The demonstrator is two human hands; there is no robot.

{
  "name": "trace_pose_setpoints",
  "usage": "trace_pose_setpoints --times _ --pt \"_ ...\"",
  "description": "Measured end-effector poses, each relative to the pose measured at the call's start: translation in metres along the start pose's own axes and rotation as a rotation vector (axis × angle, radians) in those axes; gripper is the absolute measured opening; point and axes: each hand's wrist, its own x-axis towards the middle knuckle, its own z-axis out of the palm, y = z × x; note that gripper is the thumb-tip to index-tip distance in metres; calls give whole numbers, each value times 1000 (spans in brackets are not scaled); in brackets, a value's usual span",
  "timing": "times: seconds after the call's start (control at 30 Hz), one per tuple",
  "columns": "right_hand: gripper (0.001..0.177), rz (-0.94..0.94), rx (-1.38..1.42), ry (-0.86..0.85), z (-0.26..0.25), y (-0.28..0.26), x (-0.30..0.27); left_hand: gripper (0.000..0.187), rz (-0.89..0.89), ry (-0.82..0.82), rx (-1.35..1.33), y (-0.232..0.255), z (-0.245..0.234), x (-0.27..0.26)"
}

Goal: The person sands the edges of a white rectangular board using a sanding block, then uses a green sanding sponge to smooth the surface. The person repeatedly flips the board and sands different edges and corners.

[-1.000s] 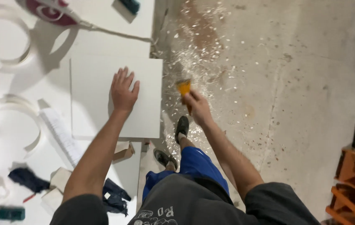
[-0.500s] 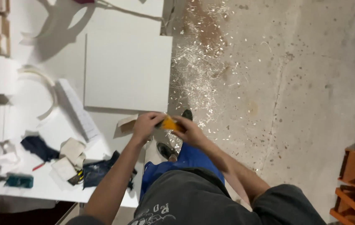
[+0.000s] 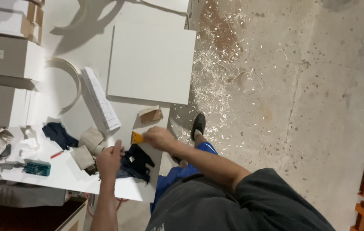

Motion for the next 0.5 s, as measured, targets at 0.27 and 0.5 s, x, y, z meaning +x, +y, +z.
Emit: trace_pose_setpoints --times 0.27,0.5 --pt "56 56 -396 -60 -64 141 133 27 721 321 48 72 62 119" --pt "77 99 -510 -430 -91 138 154 49 802 345 245 161 178 285"
